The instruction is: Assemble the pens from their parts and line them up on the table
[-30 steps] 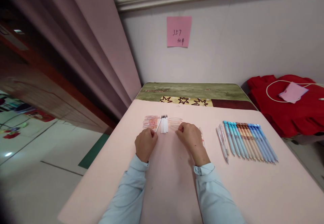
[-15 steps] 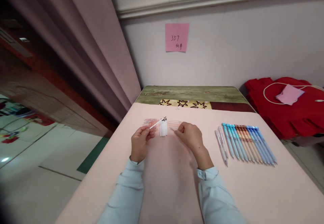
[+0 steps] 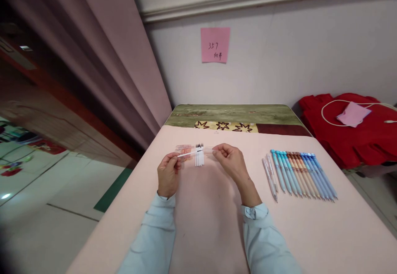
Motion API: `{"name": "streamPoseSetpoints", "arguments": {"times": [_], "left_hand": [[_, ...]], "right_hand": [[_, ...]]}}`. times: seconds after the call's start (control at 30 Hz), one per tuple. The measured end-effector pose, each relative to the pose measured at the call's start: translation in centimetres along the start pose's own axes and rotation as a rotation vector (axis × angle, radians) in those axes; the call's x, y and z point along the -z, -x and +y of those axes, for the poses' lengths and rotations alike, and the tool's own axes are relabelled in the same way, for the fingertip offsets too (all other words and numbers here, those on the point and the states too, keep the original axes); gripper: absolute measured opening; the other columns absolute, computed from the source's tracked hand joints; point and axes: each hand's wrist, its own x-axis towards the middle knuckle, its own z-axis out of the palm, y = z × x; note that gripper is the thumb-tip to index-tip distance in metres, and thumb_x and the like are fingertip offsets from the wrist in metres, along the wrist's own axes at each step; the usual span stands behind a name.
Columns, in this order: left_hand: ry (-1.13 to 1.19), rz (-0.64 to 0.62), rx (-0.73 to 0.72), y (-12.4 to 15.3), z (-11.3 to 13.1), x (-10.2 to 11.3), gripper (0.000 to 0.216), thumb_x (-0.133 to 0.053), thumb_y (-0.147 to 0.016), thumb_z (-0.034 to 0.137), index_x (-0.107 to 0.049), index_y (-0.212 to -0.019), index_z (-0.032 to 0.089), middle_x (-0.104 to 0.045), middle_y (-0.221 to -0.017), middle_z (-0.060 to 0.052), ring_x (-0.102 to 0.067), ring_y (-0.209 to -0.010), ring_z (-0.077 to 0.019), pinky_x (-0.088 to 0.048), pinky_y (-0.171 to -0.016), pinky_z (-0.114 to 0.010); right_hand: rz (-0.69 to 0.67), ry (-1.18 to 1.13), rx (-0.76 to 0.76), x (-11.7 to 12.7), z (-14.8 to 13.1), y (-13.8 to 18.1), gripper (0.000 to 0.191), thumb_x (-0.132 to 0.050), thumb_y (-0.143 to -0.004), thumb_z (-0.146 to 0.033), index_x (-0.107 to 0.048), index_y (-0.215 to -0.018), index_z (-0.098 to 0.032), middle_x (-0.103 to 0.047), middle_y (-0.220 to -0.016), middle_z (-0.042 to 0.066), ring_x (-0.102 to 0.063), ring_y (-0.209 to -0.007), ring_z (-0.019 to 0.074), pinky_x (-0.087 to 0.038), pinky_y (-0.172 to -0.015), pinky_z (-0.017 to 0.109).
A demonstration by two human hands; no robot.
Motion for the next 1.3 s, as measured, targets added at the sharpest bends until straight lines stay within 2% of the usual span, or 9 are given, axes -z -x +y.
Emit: {"name": "streamPoseSetpoints", "arguments": {"times": [0.27, 0.47, 0.77, 0.87, 0.93, 1.03, 1.13, 1.2, 1.3], "left_hand": [[-0.059, -0.048, -0.001, 0.1, 0.0, 0.1, 0.015, -0.068, -0.072, 0.025, -0.066, -0.083, 0.016, -0.062, -0.062, 0.001, -0.044, -0.053, -0.0066, -0.032, -0.052, -0.019], [-0.022, -0.075, -0.011, -0.1, -0.2, 0.3, 0.012, -0.069, -0.073, 0.024, -0.067, -0.081, 0.016, -0.058, -0.059, 0.003, -0.044, -0.053, -0.0065, -0.034, -0.053, -0.019], [0.089, -0.156, 0.039, 0.7, 0.1, -0.4, 0.024, -0.077, -0.073, 0.031, -0.069, -0.089, 0.015, -0.06, -0.067, 0.001, -0.047, -0.055, -0.0058, -0.033, -0.052, -0.018], [0.03, -0.226, 0.043, 1.1, 0.2, -0.7, 0.029, -0.076, -0.075, 0.036, -0.07, -0.095, 0.015, -0.059, -0.066, 0.001, -0.045, -0.052, -0.0062, -0.031, -0.049, -0.02], [-0.028, -0.228, -0.01, 1.0, 0.3, -0.5, 0.034, -0.072, -0.079, 0.039, -0.07, -0.103, 0.016, -0.057, -0.065, 0.001, -0.044, -0.051, -0.0072, -0.032, -0.049, -0.021], [-0.212, -0.094, -0.186, 0.1, 0.4, 0.8, 0.028, -0.068, -0.082, 0.038, -0.069, -0.101, 0.018, -0.058, -0.069, 0.001, -0.049, -0.059, -0.0107, -0.04, -0.058, -0.025], [-0.657, 0.031, -0.377, -0.8, 0.4, 2.3, 0.008, -0.07, -0.077, 0.027, -0.067, -0.08, 0.02, -0.061, -0.076, -0.002, -0.056, -0.073, -0.0168, -0.044, -0.072, -0.03], [-0.954, 0.02, -0.46, -1.0, 0.2, 2.9, 0.003, -0.068, -0.076, 0.021, -0.066, -0.075, 0.022, -0.062, -0.082, -0.004, -0.057, -0.083, -0.0213, -0.044, -0.08, -0.034], [-1.251, -0.045, -0.498, -0.8, -0.1, 3.0, 0.009, -0.065, -0.078, 0.02, -0.068, -0.085, 0.023, -0.063, -0.092, -0.007, -0.057, -0.096, -0.0264, -0.041, -0.089, -0.04]], "right_hand": [[-0.045, -0.02, -0.001, -0.1, -0.2, 0.1, 0.025, -0.068, -0.075, -0.04, -0.071, -0.083, -0.017, -0.047, -0.058, -0.004, -0.038, -0.055, 0.0104, -0.027, -0.052, 0.024], [-0.075, -0.019, -0.025, -0.2, -0.4, 0.2, 0.025, -0.067, -0.075, -0.041, -0.07, -0.082, -0.017, -0.05, -0.06, -0.004, -0.039, -0.055, 0.0104, -0.027, -0.051, 0.024], [-0.378, 0.055, -0.054, -1.3, -0.8, 0.8, 0.027, -0.07, -0.075, -0.043, -0.071, -0.086, -0.018, -0.061, -0.066, -0.001, -0.048, -0.058, 0.012, -0.033, -0.053, 0.024], [-0.477, 0.09, -0.037, -1.9, -0.3, 1.0, 0.022, -0.071, -0.076, -0.039, -0.07, -0.085, -0.019, -0.063, -0.065, -0.001, -0.052, -0.058, 0.0123, -0.035, -0.054, 0.023], [-0.496, 0.091, -0.033, -2.2, 0.0, 1.0, 0.02, -0.07, -0.076, -0.038, -0.07, -0.084, -0.019, -0.066, -0.066, 0.0, -0.055, -0.06, 0.013, -0.037, -0.055, 0.024], [-0.407, 0.018, -0.021, -2.1, 0.1, 0.8, 0.023, -0.071, -0.077, -0.04, -0.069, -0.086, -0.019, -0.069, -0.073, 0.002, -0.059, -0.065, 0.0145, -0.042, -0.059, 0.025], [-0.26, -0.09, -0.017, -1.6, -0.1, 0.6, 0.031, -0.074, -0.074, -0.045, -0.068, -0.088, -0.018, -0.07, -0.08, 0.004, -0.061, -0.07, 0.0152, -0.045, -0.064, 0.026], [-0.194, -0.144, -0.026, -1.5, -0.3, 0.5, 0.036, -0.077, -0.071, -0.048, -0.068, -0.087, -0.017, -0.07, -0.082, 0.005, -0.062, -0.072, 0.0157, -0.047, -0.067, 0.028], [-0.147, -0.188, -0.039, -1.5, -0.5, 0.4, 0.04, -0.081, -0.066, -0.049, -0.068, -0.086, -0.017, -0.069, -0.078, 0.005, -0.062, -0.071, 0.0161, -0.048, -0.067, 0.029]]}}
